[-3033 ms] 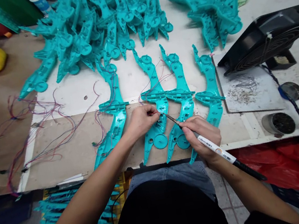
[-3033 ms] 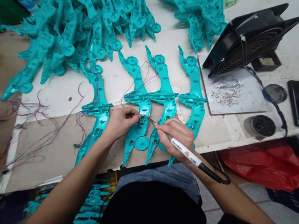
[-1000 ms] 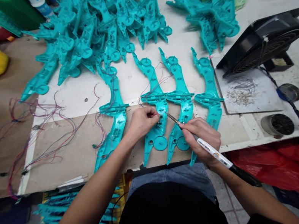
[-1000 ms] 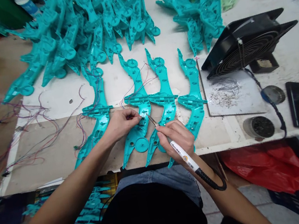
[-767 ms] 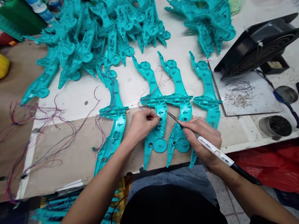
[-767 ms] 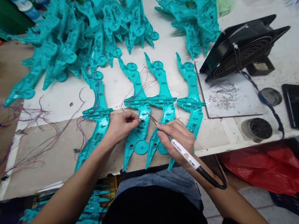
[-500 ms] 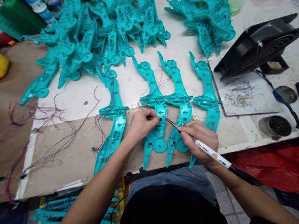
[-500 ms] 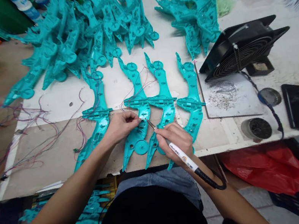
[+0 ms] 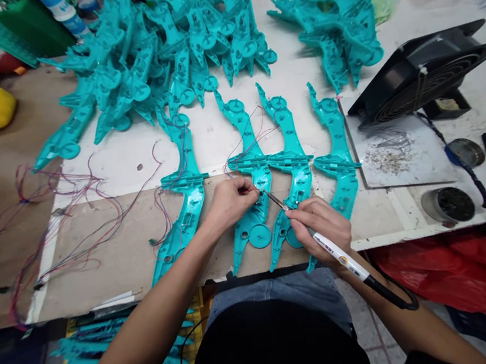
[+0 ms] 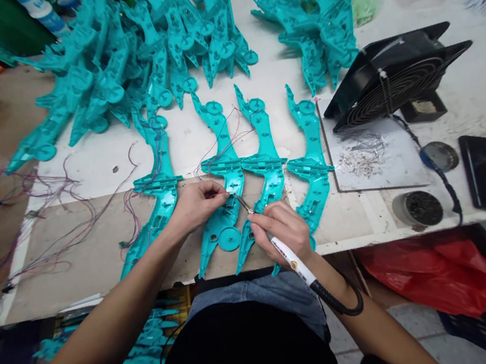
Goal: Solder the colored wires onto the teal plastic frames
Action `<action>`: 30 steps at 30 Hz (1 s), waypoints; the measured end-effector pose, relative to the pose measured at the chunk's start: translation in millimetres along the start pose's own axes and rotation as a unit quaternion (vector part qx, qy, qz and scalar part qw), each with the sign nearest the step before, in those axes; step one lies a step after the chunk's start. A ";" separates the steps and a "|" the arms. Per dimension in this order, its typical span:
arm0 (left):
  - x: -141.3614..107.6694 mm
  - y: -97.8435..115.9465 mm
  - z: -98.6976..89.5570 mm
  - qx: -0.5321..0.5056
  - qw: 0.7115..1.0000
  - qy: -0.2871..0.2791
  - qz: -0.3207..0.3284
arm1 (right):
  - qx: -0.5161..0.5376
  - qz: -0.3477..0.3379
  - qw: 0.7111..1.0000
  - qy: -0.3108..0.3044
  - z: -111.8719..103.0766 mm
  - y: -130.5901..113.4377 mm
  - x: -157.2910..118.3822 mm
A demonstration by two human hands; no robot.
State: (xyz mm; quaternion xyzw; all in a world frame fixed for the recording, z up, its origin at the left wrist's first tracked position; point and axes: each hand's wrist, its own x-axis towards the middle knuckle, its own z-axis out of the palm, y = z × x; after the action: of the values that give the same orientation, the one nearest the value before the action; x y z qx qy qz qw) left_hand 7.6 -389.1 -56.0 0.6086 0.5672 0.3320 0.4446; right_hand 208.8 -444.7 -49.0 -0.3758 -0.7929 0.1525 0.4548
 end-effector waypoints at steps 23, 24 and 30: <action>1.1 -2.6 3.0 -0.031 0.999 0.011 -0.016 | -0.009 0.110 0.992 0.058 -9.9 -5.7 10.2; 1.3 -2.7 2.7 -0.036 0.999 0.013 -0.019 | -0.008 0.111 0.992 0.058 -10.1 -5.9 11.0; 2.4 0.4 -3.0 -0.058 0.998 -0.002 0.002 | 0.008 0.120 0.992 0.046 -11.8 -8.0 12.2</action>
State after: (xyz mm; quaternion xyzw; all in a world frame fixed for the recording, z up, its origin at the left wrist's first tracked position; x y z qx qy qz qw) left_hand 5.4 -386.2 -54.8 0.5834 0.5451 0.3639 0.4797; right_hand 211.4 -442.3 -30.5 -0.4712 -0.7193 0.1944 0.4719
